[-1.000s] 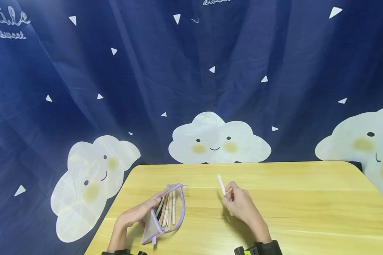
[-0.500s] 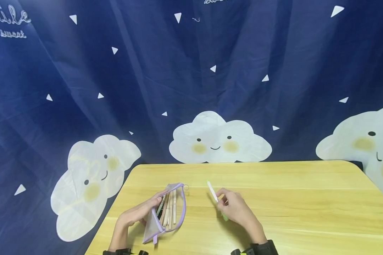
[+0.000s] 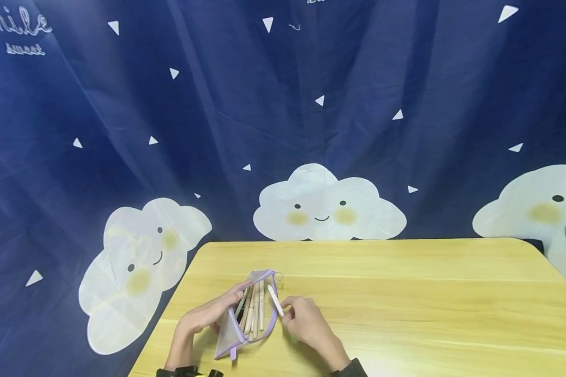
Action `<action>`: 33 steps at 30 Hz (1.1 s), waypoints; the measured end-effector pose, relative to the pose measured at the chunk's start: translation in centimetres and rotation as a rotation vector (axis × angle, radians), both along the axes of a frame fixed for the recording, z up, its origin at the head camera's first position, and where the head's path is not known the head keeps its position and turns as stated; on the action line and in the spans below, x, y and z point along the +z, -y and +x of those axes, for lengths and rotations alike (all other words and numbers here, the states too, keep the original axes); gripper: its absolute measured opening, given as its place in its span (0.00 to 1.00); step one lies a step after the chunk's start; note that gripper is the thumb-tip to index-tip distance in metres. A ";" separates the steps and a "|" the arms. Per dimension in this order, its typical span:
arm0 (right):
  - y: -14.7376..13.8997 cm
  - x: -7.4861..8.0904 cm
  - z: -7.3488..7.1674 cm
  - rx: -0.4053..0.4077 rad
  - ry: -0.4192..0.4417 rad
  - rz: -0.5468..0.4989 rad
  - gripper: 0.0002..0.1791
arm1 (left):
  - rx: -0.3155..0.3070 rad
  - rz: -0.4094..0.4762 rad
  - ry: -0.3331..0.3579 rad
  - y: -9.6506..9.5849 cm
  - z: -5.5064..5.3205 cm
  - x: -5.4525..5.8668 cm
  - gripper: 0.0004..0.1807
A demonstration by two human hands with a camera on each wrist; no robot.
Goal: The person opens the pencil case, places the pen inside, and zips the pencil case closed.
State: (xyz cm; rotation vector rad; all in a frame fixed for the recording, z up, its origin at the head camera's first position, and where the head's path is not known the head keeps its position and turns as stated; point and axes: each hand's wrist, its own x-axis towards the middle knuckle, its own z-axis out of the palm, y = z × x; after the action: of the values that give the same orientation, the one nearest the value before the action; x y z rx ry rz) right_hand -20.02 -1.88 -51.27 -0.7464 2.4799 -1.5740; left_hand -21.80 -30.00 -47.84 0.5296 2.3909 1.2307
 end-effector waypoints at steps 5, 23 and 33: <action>2.6 0.7 -0.2 -0.027 0.091 -0.054 0.17 | -0.005 0.007 0.011 0.1 0.1 0.1 0.36; 2.6 0.9 -2.4 -0.181 0.205 -0.281 0.14 | 0.043 -0.072 -0.017 -1.3 -0.1 0.2 0.37; 1.7 -1.4 -6.5 -0.360 0.019 -0.177 0.13 | 0.135 -0.297 -0.092 -2.9 0.7 0.2 0.40</action>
State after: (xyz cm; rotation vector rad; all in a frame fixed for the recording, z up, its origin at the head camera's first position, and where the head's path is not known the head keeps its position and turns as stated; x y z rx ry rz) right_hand -26.56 -3.62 -52.67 -0.3081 2.5957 -1.9254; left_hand -21.07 -27.08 -47.68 0.3431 2.6624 0.8935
